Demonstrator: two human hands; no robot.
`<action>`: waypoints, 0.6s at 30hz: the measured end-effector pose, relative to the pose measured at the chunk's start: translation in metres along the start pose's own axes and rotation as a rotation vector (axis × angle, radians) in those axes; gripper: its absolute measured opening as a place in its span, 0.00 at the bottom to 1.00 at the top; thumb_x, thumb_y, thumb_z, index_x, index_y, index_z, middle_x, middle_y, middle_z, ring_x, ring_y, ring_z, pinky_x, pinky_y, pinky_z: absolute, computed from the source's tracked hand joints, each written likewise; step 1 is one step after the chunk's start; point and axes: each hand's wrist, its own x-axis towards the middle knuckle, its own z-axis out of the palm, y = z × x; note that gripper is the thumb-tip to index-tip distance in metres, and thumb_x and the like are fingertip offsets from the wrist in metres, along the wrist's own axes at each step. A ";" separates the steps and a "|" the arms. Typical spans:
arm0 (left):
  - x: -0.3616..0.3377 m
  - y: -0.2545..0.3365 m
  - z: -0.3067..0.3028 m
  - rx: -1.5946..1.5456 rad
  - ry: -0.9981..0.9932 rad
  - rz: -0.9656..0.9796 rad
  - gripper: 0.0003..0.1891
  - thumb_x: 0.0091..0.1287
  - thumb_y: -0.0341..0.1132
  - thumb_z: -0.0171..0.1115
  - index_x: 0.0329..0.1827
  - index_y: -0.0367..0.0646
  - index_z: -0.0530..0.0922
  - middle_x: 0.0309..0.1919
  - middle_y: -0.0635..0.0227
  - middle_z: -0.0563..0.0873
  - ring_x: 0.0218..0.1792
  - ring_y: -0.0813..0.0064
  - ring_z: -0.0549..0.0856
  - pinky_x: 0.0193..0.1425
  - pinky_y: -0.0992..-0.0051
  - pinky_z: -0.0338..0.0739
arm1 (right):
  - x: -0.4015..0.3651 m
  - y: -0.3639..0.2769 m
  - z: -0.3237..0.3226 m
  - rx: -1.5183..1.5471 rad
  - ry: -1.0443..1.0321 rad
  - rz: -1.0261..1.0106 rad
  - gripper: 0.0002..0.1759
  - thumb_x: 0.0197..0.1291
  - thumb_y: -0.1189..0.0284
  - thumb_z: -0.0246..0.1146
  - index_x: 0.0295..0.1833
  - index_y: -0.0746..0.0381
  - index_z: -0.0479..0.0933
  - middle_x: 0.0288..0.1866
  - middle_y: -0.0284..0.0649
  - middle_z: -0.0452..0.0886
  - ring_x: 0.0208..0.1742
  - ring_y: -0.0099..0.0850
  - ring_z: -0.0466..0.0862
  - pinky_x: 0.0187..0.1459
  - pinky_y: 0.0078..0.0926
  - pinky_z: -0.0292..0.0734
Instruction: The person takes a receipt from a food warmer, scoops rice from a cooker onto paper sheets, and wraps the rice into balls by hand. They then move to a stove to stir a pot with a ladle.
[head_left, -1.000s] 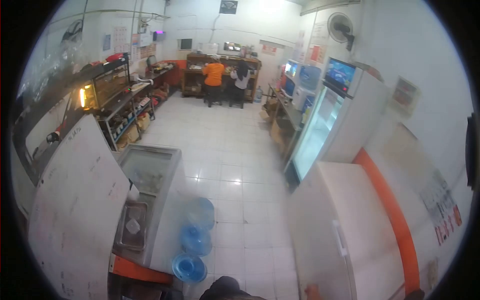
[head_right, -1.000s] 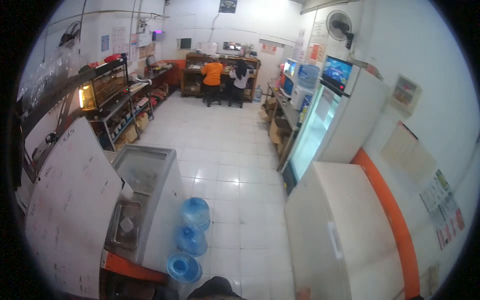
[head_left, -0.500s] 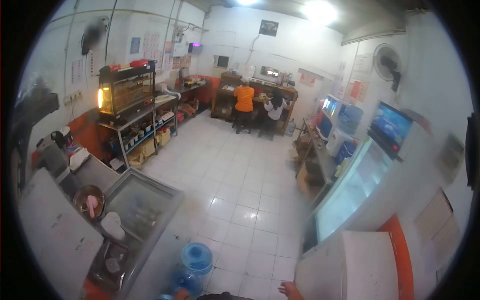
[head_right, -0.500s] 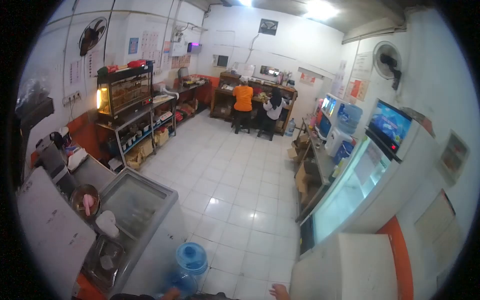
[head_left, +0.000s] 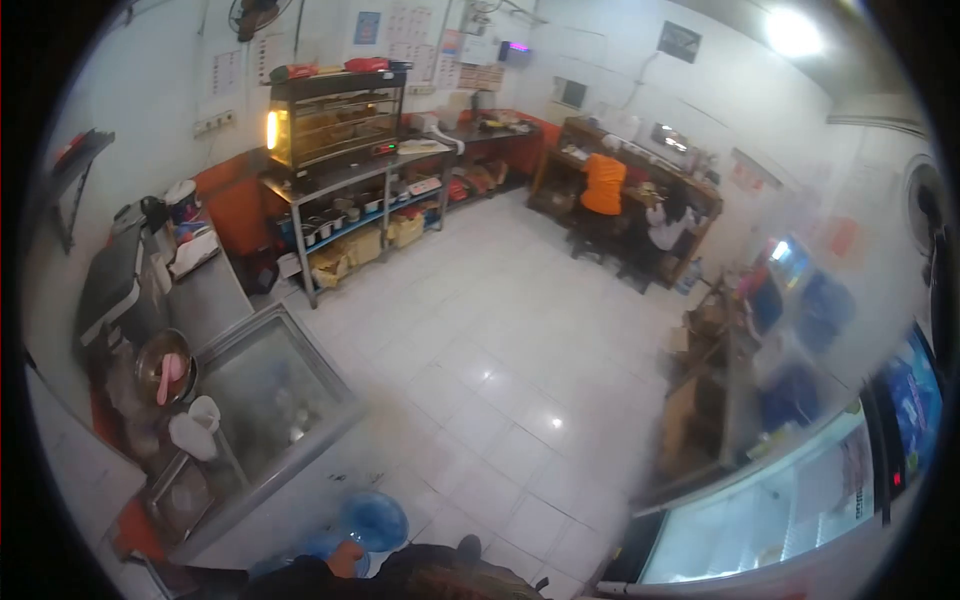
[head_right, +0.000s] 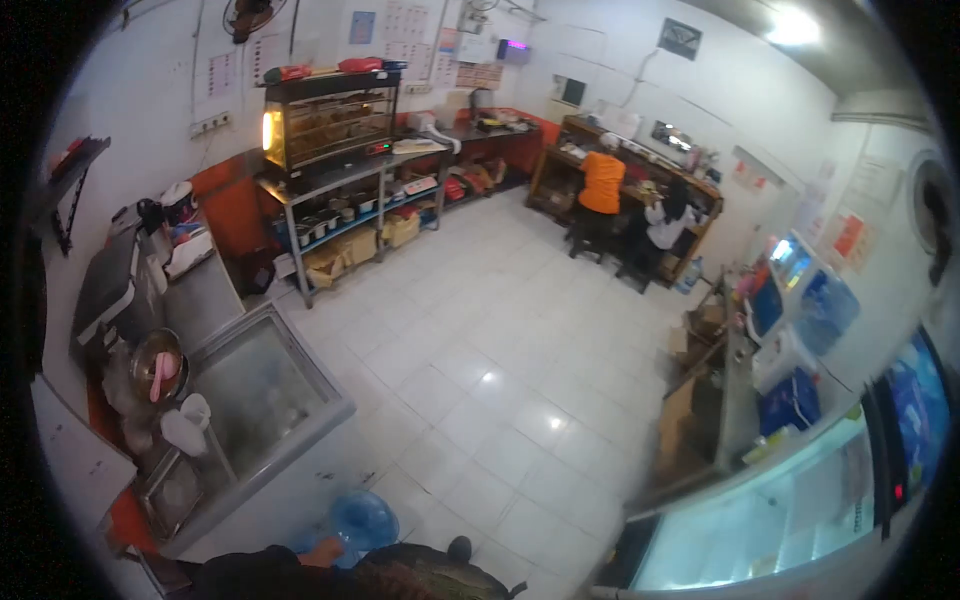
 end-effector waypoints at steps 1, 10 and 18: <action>0.000 0.000 -0.010 -0.123 0.076 0.253 0.13 0.61 0.31 0.66 0.49 0.45 0.86 0.41 0.58 0.88 0.45 0.54 0.85 0.52 0.60 0.78 | 0.018 -0.034 0.014 -0.030 -0.013 -0.004 0.18 0.63 0.73 0.64 0.57 0.66 0.73 0.55 0.49 0.79 0.49 0.51 0.87 0.44 0.44 0.86; 0.210 0.119 -0.108 -1.440 0.066 -1.139 0.21 0.70 0.46 0.63 0.62 0.46 0.82 0.61 0.64 0.84 0.57 0.62 0.82 0.59 0.63 0.77 | 0.153 -0.360 0.269 -0.334 -0.156 -0.388 0.19 0.61 0.77 0.60 0.59 0.67 0.76 0.47 0.47 0.81 0.41 0.48 0.88 0.37 0.44 0.86; 0.359 0.066 -0.328 -0.958 0.251 -0.380 0.26 0.71 0.55 0.62 0.55 0.38 0.85 0.46 0.63 0.90 0.47 0.72 0.86 0.57 0.67 0.79 | 0.235 -0.514 0.463 -0.409 -0.386 -0.275 0.18 0.67 0.70 0.60 0.61 0.61 0.73 0.57 0.49 0.77 0.50 0.58 0.85 0.44 0.55 0.84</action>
